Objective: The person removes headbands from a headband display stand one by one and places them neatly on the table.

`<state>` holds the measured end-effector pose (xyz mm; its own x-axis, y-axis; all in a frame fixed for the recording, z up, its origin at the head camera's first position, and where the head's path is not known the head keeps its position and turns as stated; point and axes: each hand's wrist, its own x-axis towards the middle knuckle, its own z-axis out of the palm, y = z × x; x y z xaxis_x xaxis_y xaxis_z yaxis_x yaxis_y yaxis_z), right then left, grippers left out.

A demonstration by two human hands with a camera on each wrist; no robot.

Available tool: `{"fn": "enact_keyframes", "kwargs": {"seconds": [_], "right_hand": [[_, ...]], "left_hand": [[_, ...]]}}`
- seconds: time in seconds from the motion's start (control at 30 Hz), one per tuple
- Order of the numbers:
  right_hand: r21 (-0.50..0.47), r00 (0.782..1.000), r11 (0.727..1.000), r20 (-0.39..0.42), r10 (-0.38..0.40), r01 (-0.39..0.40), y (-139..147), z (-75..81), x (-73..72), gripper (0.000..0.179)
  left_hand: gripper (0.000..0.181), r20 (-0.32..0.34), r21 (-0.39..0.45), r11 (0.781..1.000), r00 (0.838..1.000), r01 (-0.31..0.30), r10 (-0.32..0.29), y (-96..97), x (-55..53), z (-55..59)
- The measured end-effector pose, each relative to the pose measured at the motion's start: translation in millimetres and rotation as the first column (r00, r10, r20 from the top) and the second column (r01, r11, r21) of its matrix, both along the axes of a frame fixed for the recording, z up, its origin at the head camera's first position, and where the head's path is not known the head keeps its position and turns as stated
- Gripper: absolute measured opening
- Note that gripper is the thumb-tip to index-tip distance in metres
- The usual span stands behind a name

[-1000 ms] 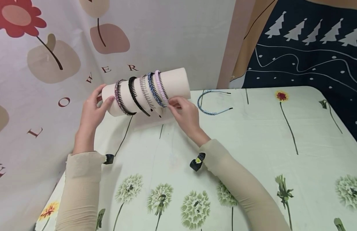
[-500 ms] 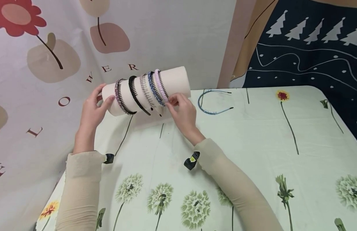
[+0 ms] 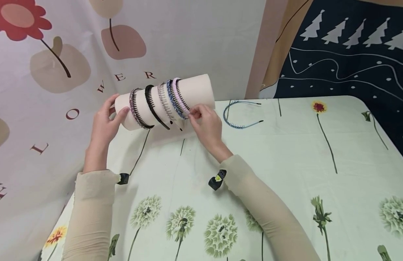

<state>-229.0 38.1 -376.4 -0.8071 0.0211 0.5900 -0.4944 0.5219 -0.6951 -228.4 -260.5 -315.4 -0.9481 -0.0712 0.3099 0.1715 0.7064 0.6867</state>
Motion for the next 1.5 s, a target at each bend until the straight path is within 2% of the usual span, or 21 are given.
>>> {"fn": "enact_keyframes", "kwargs": {"seconds": [0.27, 0.5, 0.77, 0.97, 1.17, 1.33, 1.5], "right_hand": [[-0.003, 0.999, 1.0, 0.038, 0.017, -0.017, 9.4, 3.5, 4.4, 0.008], [0.066, 0.999, 0.997, 0.036, 0.037, -0.04, 21.6, 8.0, 7.7, 0.01], [0.018, 0.986, 0.987, 0.04, 0.16, -0.161, 40.7, 12.0, 8.2, 0.014], [-0.013, 0.978, 0.978, 0.012, 0.209, -0.209, 48.6, 13.4, 9.4, 0.015], [-0.069, 0.977, 0.975, 0.007, 0.212, -0.211, 57.4, 17.0, 9.5, 0.016], [-0.106, 0.978, 0.972, -0.02, 0.21, -0.211, 65.5, 19.2, 8.7, 0.018], [-0.142, 0.979, 0.969, -0.041, 0.198, -0.202, 72.0, 18.6, 4.9, 0.019]], "left_hand": [[0.069, 0.004, 0.032, 0.999, 1.0, 0.005, -0.006, 2.2, -0.9, -2.7], [0.063, -0.016, 0.114, 0.993, 0.999, 0.03, -0.028, -2.0, -3.8, -2.1], [0.063, 0.024, 0.185, 0.981, 0.997, 0.064, -0.07, -5.7, -9.5, 3.4], [0.062, 0.044, 0.257, 0.962, 0.993, 0.095, -0.11, -7.1, -11.9, 2.6], [0.062, 0.03, 0.349, 0.928, 0.989, 0.128, -0.148, -8.3, -16.7, -4.6], [0.062, 0.023, 0.386, 0.911, 0.986, 0.145, -0.167, -8.5, -17.4, -6.5], [0.061, 0.014, 0.403, 0.903, 0.986, 0.149, -0.168, -8.4, -18.2, -7.7]]}}
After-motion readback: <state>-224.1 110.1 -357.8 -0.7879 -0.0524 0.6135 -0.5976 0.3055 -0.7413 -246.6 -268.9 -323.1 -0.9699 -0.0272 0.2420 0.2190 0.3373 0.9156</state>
